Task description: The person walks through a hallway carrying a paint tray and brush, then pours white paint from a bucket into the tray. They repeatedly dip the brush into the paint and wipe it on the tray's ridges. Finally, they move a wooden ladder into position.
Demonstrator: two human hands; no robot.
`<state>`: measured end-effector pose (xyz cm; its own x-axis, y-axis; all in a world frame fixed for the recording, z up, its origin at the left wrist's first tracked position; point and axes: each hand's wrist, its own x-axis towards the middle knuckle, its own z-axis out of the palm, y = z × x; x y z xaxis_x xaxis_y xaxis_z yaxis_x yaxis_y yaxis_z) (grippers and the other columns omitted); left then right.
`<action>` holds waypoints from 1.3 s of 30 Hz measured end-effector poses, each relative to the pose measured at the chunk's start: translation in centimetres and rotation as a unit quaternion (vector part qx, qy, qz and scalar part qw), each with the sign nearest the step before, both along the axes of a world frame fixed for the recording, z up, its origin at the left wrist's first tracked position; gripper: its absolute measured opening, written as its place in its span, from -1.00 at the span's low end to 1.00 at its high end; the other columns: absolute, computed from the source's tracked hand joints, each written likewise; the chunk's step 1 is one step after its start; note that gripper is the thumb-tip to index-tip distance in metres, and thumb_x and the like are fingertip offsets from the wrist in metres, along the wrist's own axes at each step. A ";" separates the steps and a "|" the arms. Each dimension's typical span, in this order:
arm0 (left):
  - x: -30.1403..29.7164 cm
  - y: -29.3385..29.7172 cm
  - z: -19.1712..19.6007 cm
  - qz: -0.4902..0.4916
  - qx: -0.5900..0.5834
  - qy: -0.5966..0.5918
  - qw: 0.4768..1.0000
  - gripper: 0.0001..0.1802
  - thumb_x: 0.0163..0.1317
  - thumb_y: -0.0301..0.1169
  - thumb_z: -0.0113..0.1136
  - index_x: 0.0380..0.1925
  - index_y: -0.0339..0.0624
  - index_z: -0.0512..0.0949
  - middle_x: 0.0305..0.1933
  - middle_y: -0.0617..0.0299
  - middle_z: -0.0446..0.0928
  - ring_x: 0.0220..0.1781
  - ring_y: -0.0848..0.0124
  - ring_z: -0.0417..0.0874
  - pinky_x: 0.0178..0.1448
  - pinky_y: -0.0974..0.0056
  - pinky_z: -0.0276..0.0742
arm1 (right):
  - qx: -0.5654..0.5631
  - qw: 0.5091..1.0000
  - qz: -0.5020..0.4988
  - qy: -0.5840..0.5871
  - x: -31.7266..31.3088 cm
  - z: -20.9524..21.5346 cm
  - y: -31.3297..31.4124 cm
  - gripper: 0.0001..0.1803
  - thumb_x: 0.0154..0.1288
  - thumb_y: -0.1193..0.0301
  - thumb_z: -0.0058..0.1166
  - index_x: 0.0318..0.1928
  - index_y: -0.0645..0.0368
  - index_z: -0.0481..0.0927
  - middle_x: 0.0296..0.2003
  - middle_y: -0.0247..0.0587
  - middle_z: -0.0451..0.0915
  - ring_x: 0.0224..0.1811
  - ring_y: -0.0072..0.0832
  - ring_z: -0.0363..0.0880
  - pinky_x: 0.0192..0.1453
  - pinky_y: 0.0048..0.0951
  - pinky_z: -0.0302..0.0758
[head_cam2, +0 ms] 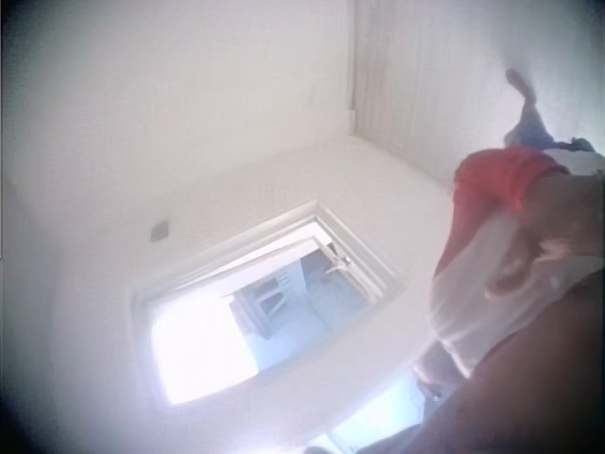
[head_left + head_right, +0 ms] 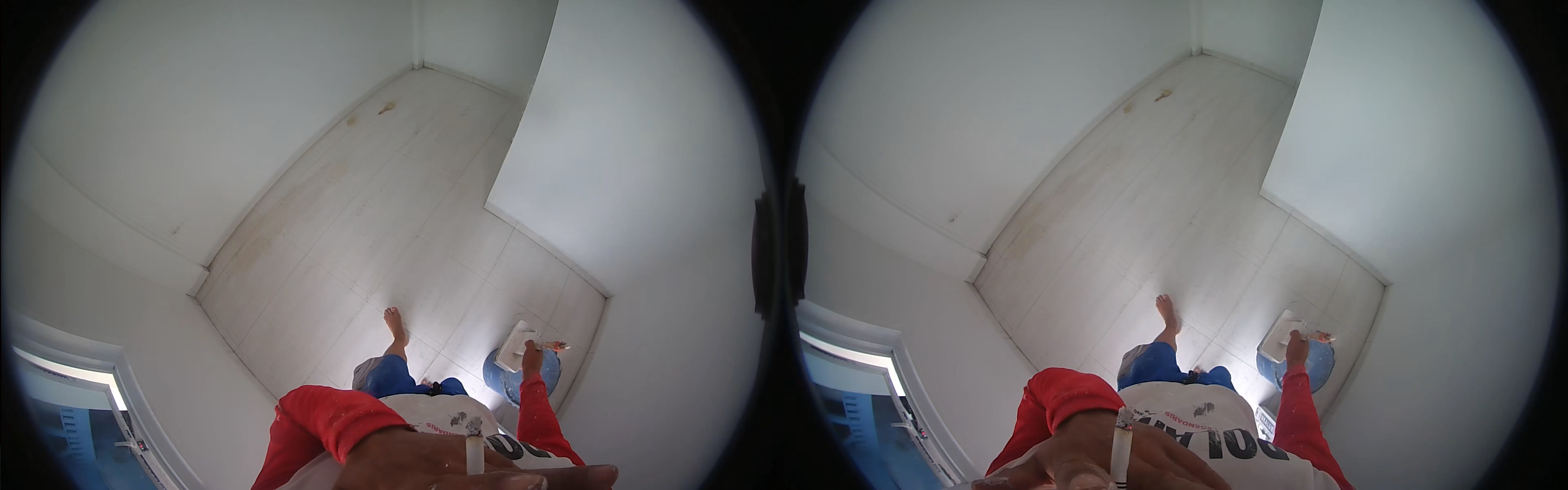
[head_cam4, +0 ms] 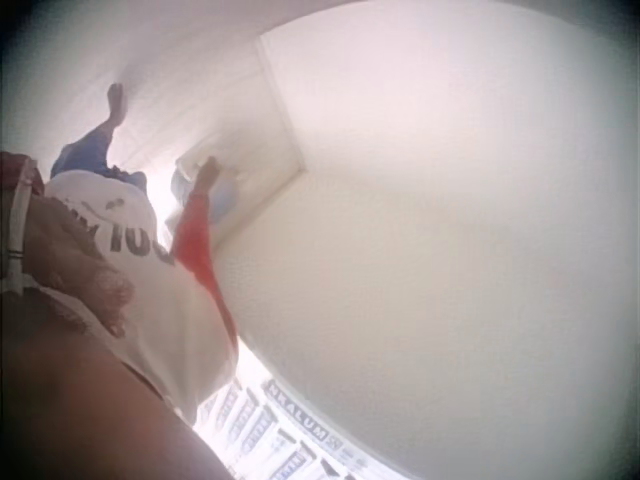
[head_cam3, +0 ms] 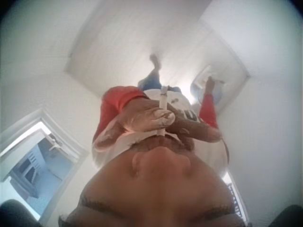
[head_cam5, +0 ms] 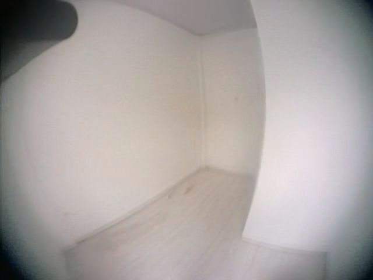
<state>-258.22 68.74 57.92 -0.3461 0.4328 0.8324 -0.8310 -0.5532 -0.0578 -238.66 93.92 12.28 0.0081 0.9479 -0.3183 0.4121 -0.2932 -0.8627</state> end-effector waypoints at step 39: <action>-13.2 38.4 -53.0 0.135 -0.789 -0.578 -0.157 -0.36 0.28 -0.04 0.00 0.14 -0.40 0.40 0.20 -0.30 0.39 0.29 -0.09 0.38 0.36 0.06 0.27 | -0.046 0.739 0.670 0.051 -90.4 0.0 53.3 -0.46 0.13 0.21 -0.07 0.03 0.37 0.45 -0.12 -0.03 0.54 -0.14 -0.15 0.57 -0.09 -0.20 0.49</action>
<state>-271.38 107.15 4.95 0.2850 -0.7598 -0.5844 -0.7714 -0.5437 0.3306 -329.07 147.23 12.24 -0.9473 0.0574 -0.3151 0.3189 0.2603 -0.9113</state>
